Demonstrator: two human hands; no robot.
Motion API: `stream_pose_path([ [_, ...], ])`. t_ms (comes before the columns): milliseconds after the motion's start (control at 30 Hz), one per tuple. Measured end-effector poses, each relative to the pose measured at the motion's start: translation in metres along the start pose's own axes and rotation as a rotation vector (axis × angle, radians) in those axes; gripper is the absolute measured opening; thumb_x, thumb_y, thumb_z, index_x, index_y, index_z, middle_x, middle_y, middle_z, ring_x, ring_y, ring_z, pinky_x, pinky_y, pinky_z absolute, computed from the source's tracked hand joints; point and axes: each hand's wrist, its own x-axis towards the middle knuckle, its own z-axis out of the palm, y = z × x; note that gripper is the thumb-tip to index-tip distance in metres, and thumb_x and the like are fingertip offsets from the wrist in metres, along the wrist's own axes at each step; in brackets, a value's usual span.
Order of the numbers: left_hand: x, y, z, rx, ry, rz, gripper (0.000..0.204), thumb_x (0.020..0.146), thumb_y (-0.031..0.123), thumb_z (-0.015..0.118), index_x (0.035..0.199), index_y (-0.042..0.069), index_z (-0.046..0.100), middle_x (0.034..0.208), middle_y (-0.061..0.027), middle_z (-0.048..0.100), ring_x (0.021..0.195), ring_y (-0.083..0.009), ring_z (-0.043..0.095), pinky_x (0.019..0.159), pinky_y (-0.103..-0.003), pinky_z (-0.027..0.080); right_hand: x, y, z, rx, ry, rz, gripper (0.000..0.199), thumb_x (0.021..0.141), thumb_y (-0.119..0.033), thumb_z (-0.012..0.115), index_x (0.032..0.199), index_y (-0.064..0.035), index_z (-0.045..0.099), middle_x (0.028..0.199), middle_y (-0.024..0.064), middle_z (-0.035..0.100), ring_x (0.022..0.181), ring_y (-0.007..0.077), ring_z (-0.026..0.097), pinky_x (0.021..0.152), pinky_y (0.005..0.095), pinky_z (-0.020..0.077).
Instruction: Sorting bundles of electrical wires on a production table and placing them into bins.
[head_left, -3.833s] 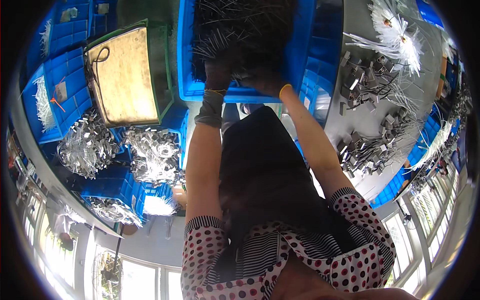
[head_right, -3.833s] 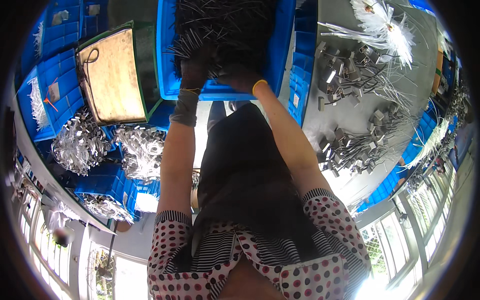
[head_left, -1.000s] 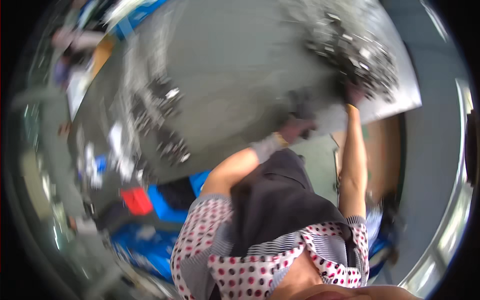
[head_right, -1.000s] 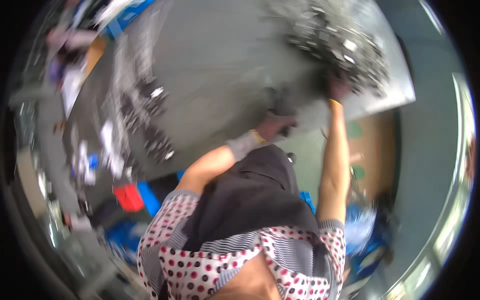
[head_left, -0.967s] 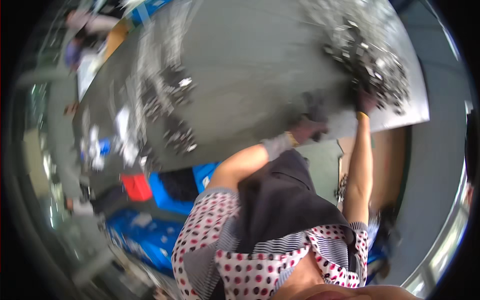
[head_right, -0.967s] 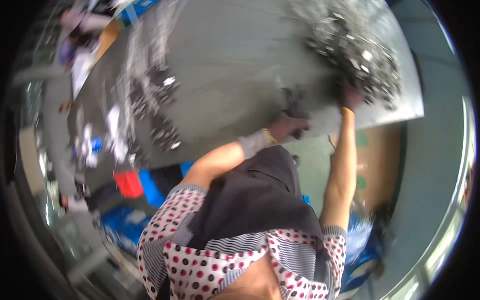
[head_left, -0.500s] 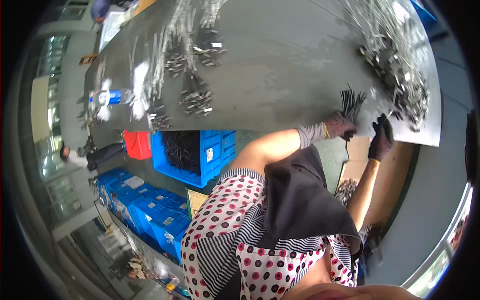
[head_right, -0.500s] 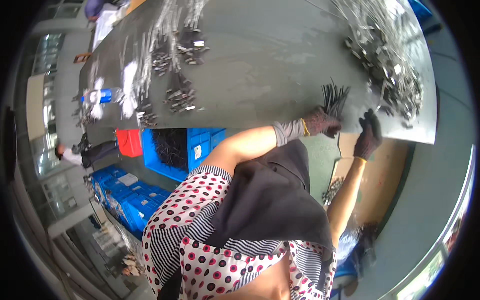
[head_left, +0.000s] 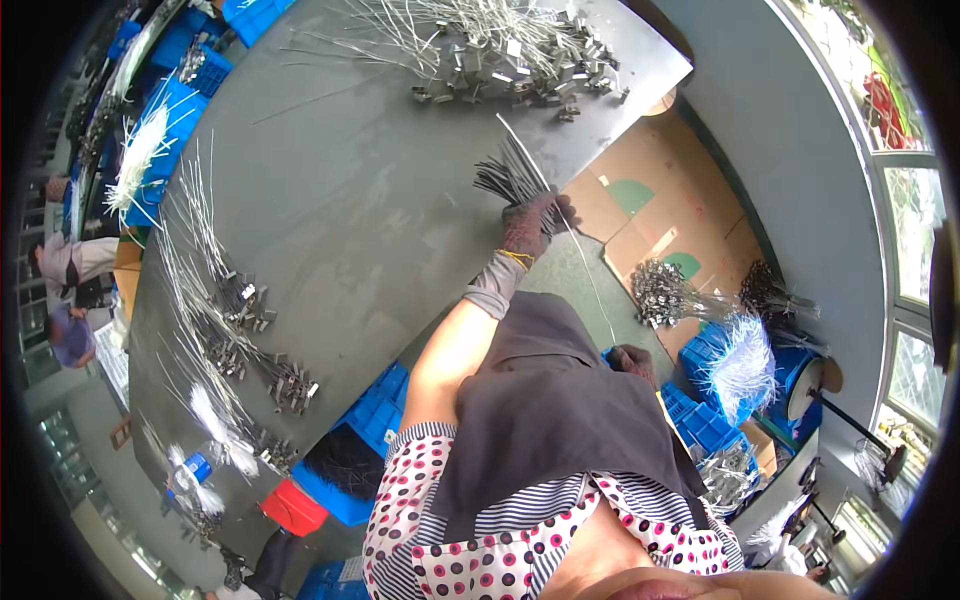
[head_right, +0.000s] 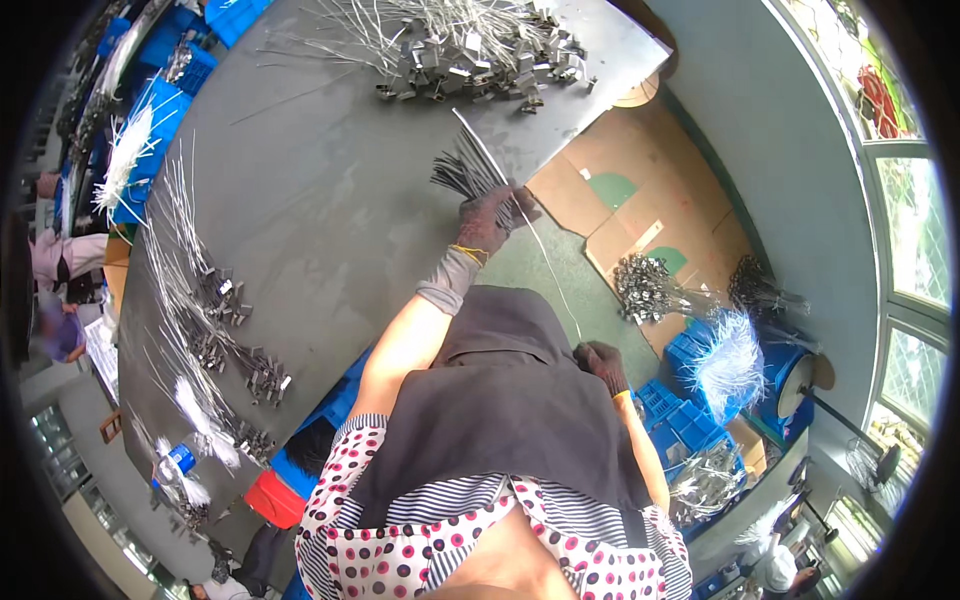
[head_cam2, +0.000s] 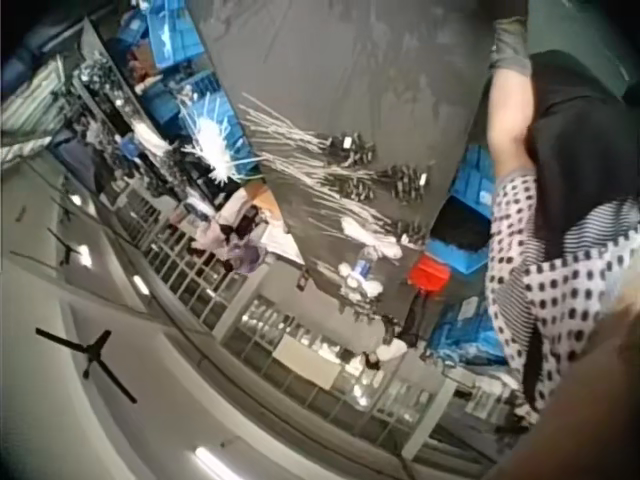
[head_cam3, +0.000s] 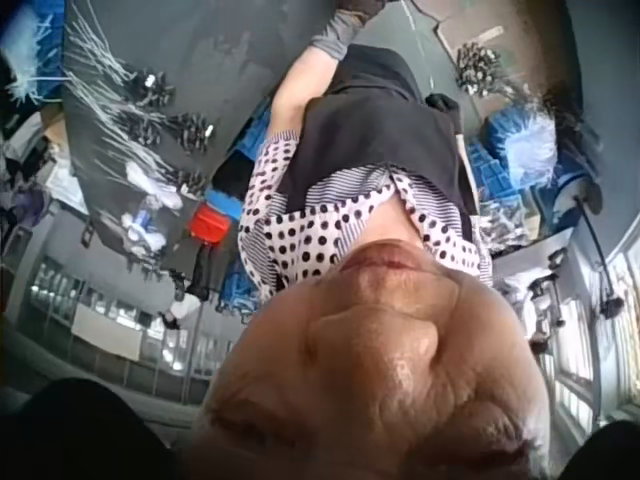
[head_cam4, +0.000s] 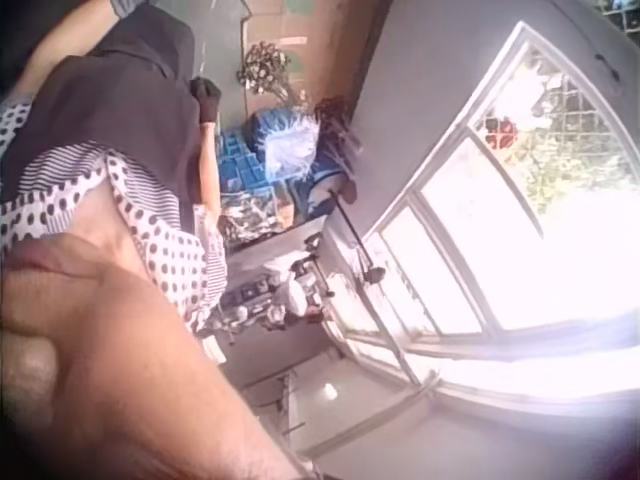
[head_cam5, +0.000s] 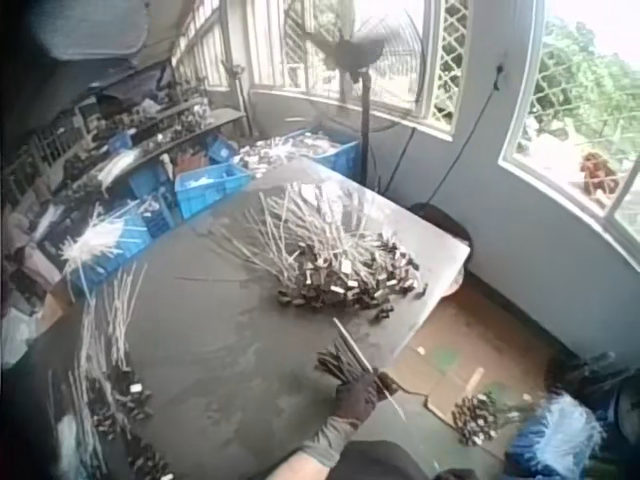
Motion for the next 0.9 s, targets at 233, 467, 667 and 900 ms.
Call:
stream_pose_path([
  [233,0.007,0.053,-0.018,-0.171,0.068,0.218,0.021,0.091,0.011,0.065,0.112,0.009,0.063,0.101,-0.0151,0.068,0.089,-0.0339,0.068,0.087,-0.059,0.056,-0.031,0.012,-0.007,0.004,0.234,0.131,0.033,0.092,-0.028,0.065,0.073,-0.001,0.061,0.063,0.0007,0.056,0.061,0.0094,0.046,0.054,0.0316,0.0397],
  [467,-0.008,0.088,-0.027,-0.224,0.025,0.387,0.023,0.091,0.018,0.069,0.113,0.013,0.062,0.099,-0.01,0.066,0.087,-0.0318,0.066,0.091,-0.06,0.053,-0.024,0.026,-0.023,0.112,0.154,0.152,0.033,0.09,-0.029,0.067,0.076,0.0007,0.064,0.061,0.0023,0.055,0.062,0.0123,0.05,0.057,0.0331,0.0426],
  [667,-0.01,0.083,-0.037,-0.155,0.132,0.336,0.019,0.093,0.017,0.067,0.108,0.008,0.062,0.09,-0.0108,0.066,0.079,-0.0298,0.066,0.085,-0.058,0.056,-0.036,-0.066,0.015,-0.401,0.525,-0.233,0.036,0.087,-0.033,0.067,0.084,0.0024,0.068,0.069,0.011,0.063,0.069,0.0219,0.06,0.067,0.038,0.0481],
  [900,-0.028,0.059,-0.033,0.131,0.156,0.245,0.021,0.093,0.017,0.067,0.103,-0.002,0.064,0.091,-0.0122,0.069,0.077,-0.0297,0.07,0.077,-0.051,0.061,0.073,-0.109,0.017,-0.14,0.099,-0.006,0.041,0.081,-0.035,0.072,0.105,-0.002,0.072,0.099,0.0176,0.073,0.091,0.026,0.069,0.086,0.0367,0.0518],
])
